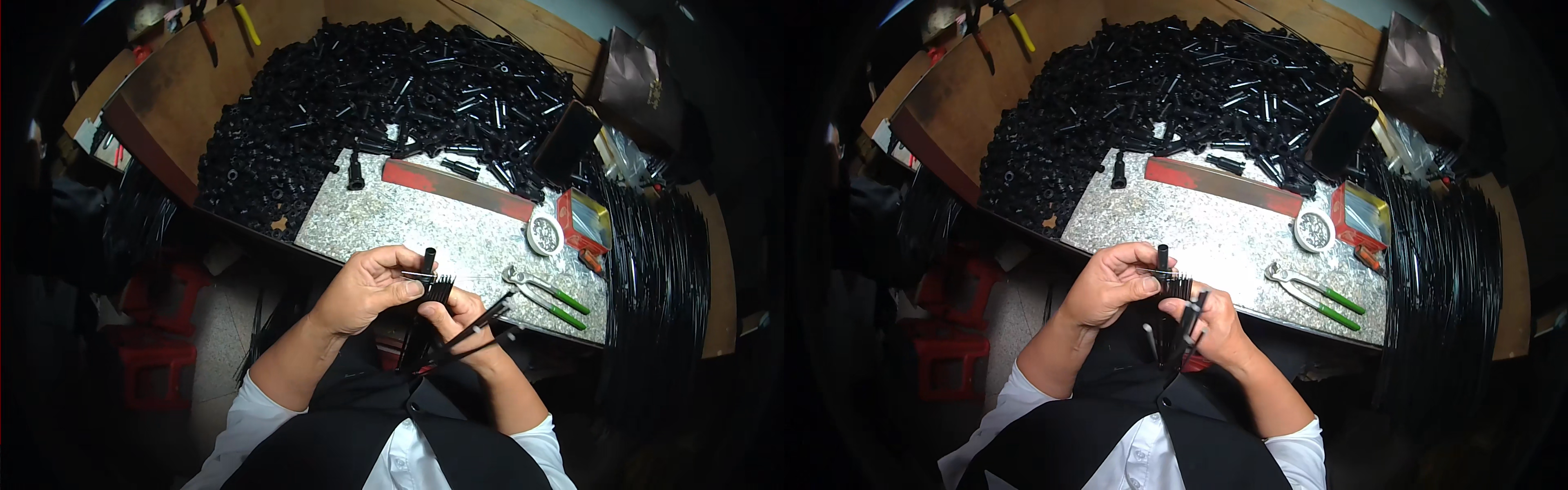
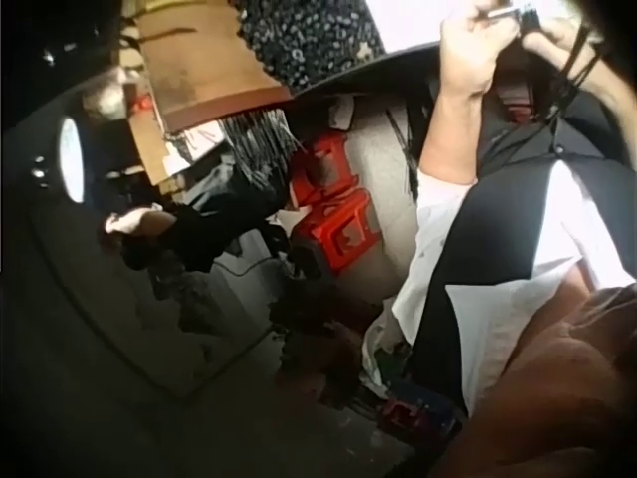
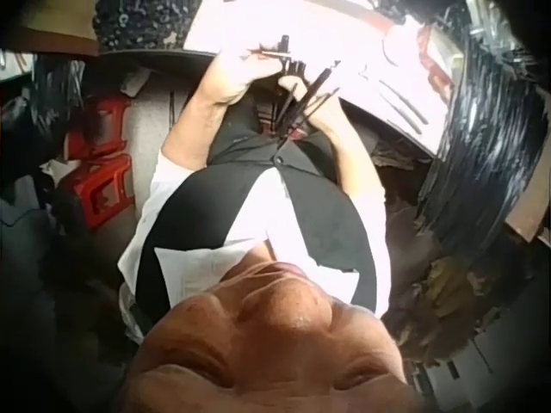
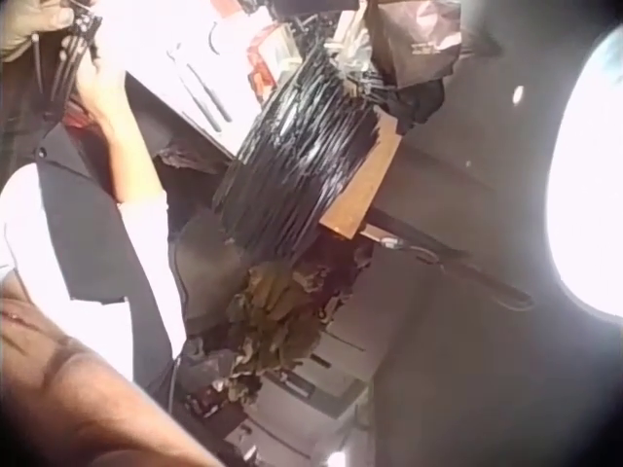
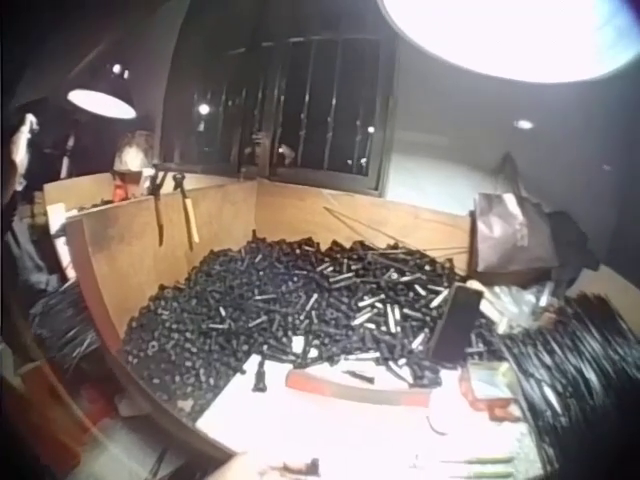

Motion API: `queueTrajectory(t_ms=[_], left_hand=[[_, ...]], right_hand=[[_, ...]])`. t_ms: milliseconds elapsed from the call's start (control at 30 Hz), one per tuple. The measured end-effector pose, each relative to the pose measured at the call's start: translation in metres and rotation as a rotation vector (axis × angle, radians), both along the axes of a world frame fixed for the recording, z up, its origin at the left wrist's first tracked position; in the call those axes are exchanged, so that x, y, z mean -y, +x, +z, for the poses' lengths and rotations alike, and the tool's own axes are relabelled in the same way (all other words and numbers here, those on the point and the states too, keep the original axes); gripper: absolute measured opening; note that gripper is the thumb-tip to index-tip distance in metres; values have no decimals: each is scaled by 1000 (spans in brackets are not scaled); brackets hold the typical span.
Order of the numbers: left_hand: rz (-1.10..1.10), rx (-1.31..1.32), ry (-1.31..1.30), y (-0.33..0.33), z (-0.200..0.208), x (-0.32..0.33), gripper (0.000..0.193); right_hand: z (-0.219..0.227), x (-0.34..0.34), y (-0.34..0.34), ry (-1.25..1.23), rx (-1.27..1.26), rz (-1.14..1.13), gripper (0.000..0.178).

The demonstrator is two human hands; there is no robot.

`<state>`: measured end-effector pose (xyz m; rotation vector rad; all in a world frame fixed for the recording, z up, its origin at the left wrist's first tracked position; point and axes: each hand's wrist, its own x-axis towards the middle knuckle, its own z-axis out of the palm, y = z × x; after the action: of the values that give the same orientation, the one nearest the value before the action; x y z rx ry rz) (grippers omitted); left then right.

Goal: The person is bundling several black wires together, inserting them into connectors, and using pliers to crimp or secure the assembly at a manufacturing workbench.

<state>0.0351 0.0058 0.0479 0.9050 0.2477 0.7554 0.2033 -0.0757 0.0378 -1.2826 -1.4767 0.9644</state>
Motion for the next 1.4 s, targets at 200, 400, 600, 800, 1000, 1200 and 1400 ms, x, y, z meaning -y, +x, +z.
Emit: queueTrajectory(t_ms=[200,400,600,800,1000,1200,1400], left_hand=[[153,-42,-59,12,-4,14,28],[290,-120,-115,20,-14,23,25],[249,-123,-67,21,-15,24,27],[327,-125,-3,28,-20,26,34],[391,-166,-64,39,-7,33,37],[252,-114,-71,28,-19,28,37],[292,-101,-47,33,-17,31,38]], right_hand=[[1,-3,0,5,-66,2,14],[-10,-4,1,10,-118,-52,20],[-9,-4,7,-75,-176,-1,21],[-5,-5,10,-126,-157,39,21],[-7,-7,12,-71,-220,17,24],[-10,-9,15,-129,-187,84,23],[-7,-6,14,23,-200,72,24]])
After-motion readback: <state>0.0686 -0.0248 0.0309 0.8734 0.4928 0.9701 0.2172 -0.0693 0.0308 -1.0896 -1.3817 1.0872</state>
